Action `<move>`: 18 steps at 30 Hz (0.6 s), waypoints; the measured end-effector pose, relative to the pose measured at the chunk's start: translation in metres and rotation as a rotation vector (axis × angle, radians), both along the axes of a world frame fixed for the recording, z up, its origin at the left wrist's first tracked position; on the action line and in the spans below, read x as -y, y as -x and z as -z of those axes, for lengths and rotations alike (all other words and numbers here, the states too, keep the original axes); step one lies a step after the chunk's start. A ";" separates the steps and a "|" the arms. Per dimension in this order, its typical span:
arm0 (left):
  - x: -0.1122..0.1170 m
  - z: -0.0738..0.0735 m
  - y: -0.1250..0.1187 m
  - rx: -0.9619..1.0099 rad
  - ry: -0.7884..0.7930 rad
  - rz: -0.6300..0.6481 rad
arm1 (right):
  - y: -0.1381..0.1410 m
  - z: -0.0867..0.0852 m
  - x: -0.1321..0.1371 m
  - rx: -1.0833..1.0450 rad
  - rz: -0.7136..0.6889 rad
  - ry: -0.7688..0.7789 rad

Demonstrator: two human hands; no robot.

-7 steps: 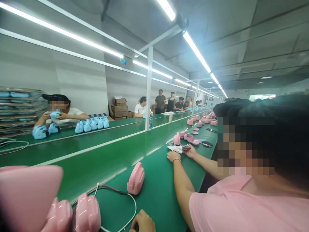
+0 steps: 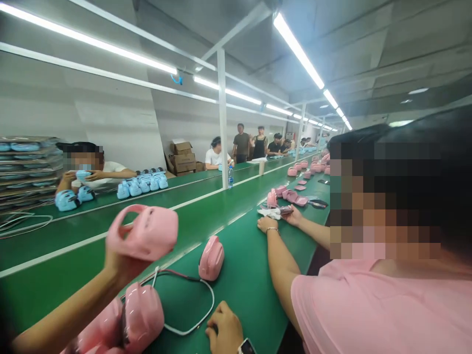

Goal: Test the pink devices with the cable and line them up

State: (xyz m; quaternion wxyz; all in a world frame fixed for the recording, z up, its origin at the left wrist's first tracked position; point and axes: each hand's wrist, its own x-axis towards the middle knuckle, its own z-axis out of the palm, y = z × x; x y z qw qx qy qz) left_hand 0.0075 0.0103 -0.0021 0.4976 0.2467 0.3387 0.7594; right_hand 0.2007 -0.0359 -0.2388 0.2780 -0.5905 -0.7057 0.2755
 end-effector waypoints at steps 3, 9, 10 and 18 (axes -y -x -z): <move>-0.032 0.013 -0.016 0.025 0.149 0.121 | 0.004 -0.007 0.011 -0.045 0.075 -0.035; -0.067 0.043 -0.017 0.021 0.211 0.246 | -0.015 -0.028 -0.011 -0.747 0.061 0.179; -0.070 0.046 -0.017 0.015 0.208 0.267 | -0.020 -0.034 -0.021 -0.855 0.088 0.195; -0.094 0.065 -0.035 0.023 0.135 0.373 | -0.028 -0.049 -0.106 -0.985 0.236 0.149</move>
